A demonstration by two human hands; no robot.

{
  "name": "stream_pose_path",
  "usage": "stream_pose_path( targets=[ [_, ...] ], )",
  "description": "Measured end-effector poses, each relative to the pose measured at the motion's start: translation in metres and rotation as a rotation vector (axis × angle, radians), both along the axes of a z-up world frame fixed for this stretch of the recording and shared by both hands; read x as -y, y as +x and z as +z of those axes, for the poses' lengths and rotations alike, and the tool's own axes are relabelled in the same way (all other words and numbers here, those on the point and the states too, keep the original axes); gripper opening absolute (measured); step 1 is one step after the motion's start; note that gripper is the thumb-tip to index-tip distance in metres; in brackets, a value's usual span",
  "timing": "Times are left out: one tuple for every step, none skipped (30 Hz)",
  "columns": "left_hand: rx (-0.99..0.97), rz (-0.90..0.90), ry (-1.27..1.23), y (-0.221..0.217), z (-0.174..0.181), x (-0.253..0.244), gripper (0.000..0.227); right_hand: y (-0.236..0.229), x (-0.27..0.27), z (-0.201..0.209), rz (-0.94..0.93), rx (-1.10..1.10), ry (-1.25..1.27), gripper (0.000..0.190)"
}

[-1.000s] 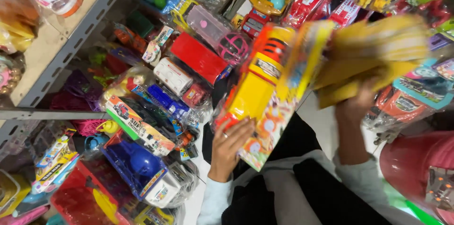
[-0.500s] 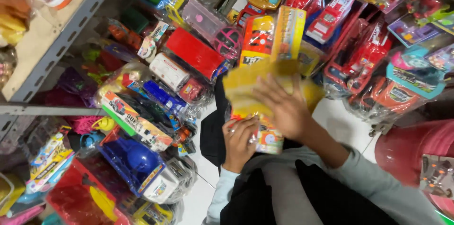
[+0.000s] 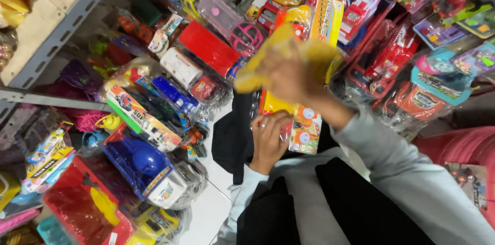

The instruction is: The person cleans various toy vehicle packages using a yellow cloth, wiping down the plastic surfaces of truck and train toy boxes while sitting on the floor among shelves of toy inventory.

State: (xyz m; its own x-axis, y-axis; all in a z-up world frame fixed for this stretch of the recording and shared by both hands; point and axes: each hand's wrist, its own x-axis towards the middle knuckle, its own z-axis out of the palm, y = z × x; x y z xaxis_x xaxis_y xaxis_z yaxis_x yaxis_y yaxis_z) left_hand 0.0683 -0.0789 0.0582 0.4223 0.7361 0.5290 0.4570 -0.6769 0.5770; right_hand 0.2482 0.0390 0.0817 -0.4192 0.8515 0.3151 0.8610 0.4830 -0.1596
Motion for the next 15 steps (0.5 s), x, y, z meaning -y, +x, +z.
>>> stream_pose_path(
  targets=[
    [-0.022,0.010,0.012,-0.001,-0.012,0.004,0.035,-0.014,0.019,-0.010,0.080,0.035,0.020,0.040],
    [-0.025,0.002,0.026,-0.002,-0.016,0.002,0.035,-0.016,0.026,0.010,0.071,0.032,0.034,0.040],
    [-0.034,0.004,0.053,-0.003,-0.019,0.000,0.034,-0.018,0.032,0.030,0.176,0.009,-0.064,0.045],
    [-0.049,0.011,0.068,-0.006,-0.023,0.006,0.034,-0.022,0.044,0.048,0.286,-0.022,-0.174,0.050],
    [-0.058,0.007,0.069,-0.008,-0.019,0.006,0.034,-0.014,0.030,0.038,0.284,-0.030,-0.172,0.050],
    [-0.053,0.004,0.054,-0.010,-0.015,0.007,0.033,-0.006,0.016,0.029,0.202,-0.003,-0.076,0.044],
    [-0.048,0.000,0.039,-0.013,-0.011,0.007,0.032,0.002,0.001,0.019,0.120,0.025,0.020,0.038],
    [-0.051,-0.001,0.040,-0.013,-0.002,0.003,0.032,0.019,-0.024,0.017,0.118,0.022,0.021,0.038],
    [-0.037,0.003,0.028,-0.012,0.007,-0.001,0.035,0.036,-0.049,0.015,0.016,0.073,0.064,0.039],
    [-0.023,0.007,0.017,-0.013,0.016,-0.006,0.037,0.053,-0.076,0.013,-0.086,0.125,0.108,0.041],
    [-0.025,0.005,0.020,-0.015,0.019,-0.015,0.037,0.063,-0.093,0.008,-0.088,0.123,0.110,0.041],
    [-0.012,0.009,0.015,-0.015,0.022,-0.022,0.039,0.074,-0.110,0.003,-0.191,0.163,0.005,0.045],
    [0.000,0.013,0.011,-0.014,0.026,-0.030,0.042,0.086,-0.128,-0.003,-0.294,0.202,-0.101,0.050],
    [0.001,0.011,0.013,-0.016,0.027,-0.038,0.042,0.081,-0.123,-0.006,-0.296,0.203,-0.099,0.050],
    [0.007,0.015,0.014,-0.017,0.028,-0.046,0.041,0.077,-0.119,-0.010,-0.317,0.243,-0.203,0.049]
  ],
)
